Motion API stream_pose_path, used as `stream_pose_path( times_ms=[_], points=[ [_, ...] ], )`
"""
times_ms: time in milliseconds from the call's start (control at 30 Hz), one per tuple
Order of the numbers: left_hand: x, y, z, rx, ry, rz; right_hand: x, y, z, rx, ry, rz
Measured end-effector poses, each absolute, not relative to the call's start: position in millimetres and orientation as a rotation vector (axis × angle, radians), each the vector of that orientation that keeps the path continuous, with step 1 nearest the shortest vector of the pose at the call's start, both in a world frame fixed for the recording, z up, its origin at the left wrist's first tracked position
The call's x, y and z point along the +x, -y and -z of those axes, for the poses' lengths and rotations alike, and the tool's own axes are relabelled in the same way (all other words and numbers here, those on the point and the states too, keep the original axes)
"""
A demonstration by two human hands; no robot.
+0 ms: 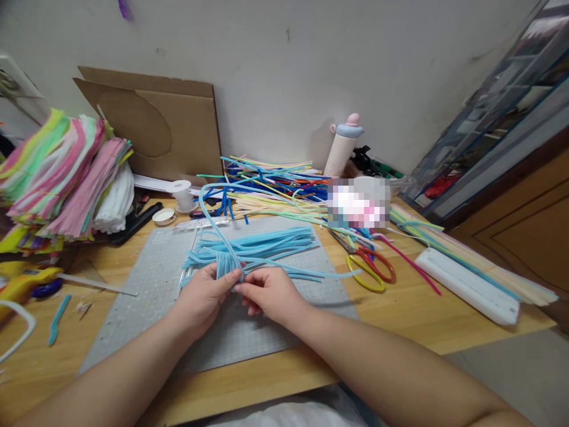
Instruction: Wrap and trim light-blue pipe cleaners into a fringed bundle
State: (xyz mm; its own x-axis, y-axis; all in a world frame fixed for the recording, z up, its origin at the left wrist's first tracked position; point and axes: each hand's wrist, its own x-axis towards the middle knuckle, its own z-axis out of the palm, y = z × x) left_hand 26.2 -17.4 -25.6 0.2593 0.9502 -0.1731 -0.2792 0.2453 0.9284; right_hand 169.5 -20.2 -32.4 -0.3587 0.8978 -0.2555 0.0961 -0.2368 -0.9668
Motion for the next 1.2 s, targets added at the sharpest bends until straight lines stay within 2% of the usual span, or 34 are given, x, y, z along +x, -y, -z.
stream_pose_path(
  times_ms=[233, 333, 433, 500, 667, 833, 1033, 1200],
  points=[
    [25, 15, 27, 0.916, -0.931, -0.997, 170, 20, 37, -1.242, 1.419, -1.656],
    [22, 13, 24, 0.881, -1.008, -1.015, 178, 16, 37, -1.196, 1.62, -1.555],
    [17, 11, 16, 0.802, -1.015, -1.033, 192, 8, 35, -1.111, 1.94, -1.248],
    [14, 11, 9, 0.722, -0.973, -0.993, 200, 2, 33, -1.149, 1.95, -1.017],
    [8, 17, -2, 0.553, -0.78, -0.666, 211, -1, 20, -1.081, 1.696, -0.365],
    [6, 23, 0, 0.664, -0.681, -0.429, 214, 16, 3, -0.835, 2.028, 0.043],
    [10, 23, 2, 0.735, -0.718, -0.34, 211, 17, 1, -0.753, 2.323, 0.171],
    [12, 23, 2, 0.736, -0.725, -0.332, 213, 14, 0, -0.725, 2.313, 0.161]
  ],
)
